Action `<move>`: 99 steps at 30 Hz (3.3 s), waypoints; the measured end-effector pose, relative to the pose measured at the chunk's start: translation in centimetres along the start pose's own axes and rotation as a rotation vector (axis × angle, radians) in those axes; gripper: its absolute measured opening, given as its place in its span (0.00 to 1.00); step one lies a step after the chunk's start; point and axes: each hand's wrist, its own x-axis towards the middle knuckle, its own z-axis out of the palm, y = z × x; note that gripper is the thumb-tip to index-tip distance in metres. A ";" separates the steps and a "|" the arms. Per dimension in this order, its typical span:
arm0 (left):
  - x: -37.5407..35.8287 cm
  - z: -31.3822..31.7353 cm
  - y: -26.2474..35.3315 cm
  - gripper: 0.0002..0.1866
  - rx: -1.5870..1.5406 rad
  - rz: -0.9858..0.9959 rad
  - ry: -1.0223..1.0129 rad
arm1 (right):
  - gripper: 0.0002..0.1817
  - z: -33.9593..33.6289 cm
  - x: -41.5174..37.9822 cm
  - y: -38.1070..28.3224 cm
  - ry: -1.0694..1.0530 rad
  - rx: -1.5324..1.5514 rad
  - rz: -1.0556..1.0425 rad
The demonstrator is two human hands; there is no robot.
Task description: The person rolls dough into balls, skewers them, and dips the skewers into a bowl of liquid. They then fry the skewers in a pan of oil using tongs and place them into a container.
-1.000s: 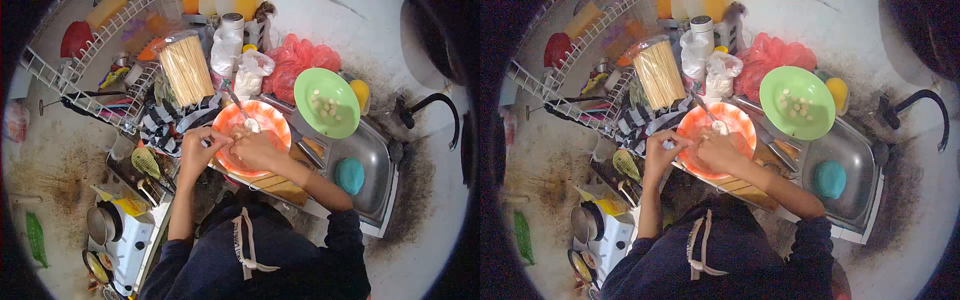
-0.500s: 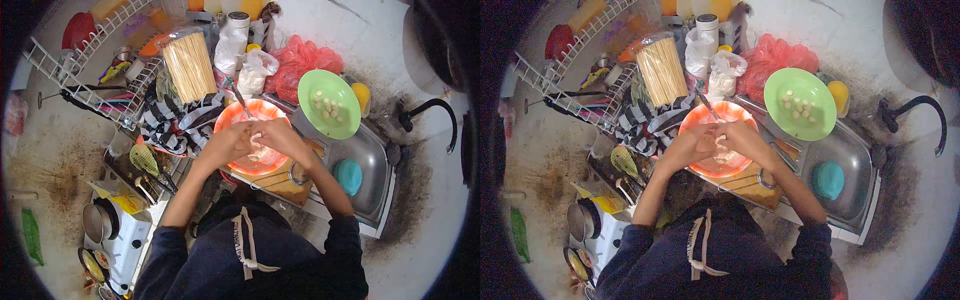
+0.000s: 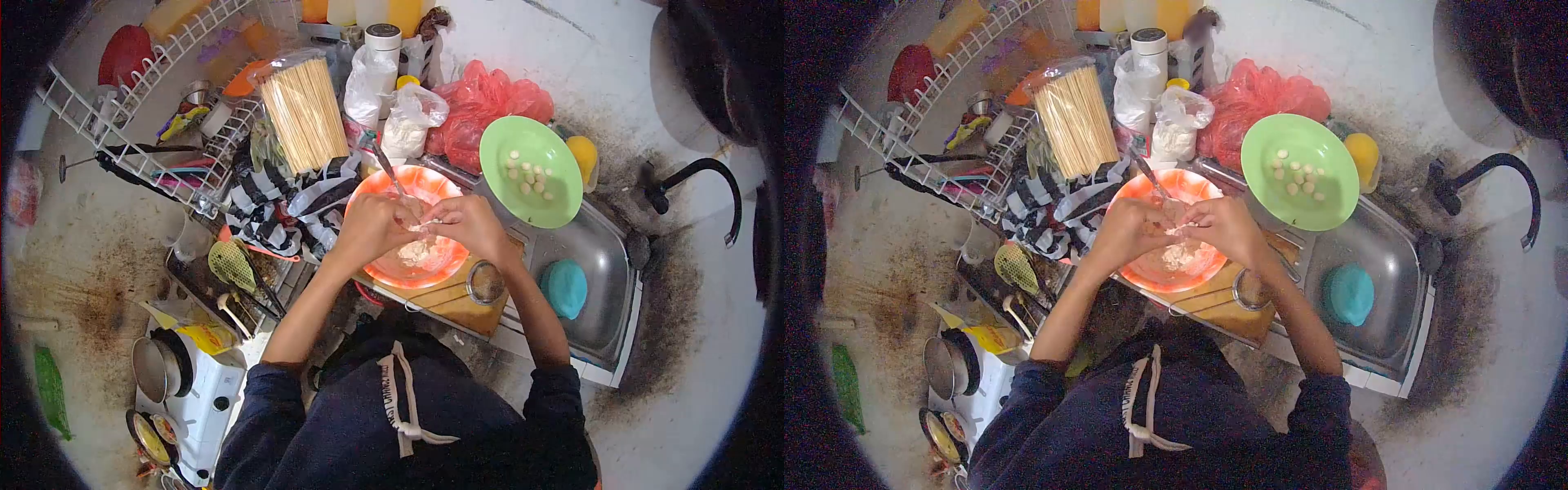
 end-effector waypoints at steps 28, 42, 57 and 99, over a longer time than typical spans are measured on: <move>1.7 1.7 4.9 0.24 -1.885 -0.380 0.509 | 0.11 2.6 -2.5 -5.9 0.303 -0.286 -0.427; 0.9 1.2 1.8 0.22 -2.441 -0.189 0.581 | 0.09 0.8 -2.6 -2.5 0.128 -0.379 -0.263; 0.7 1.9 2.0 0.22 -2.317 -0.216 0.589 | 0.22 1.5 -1.5 -4.8 0.245 -0.226 -0.178; -0.8 2.4 9.8 0.36 -1.867 0.164 0.328 | 0.43 4.6 -1.2 -5.9 0.734 -0.270 -0.499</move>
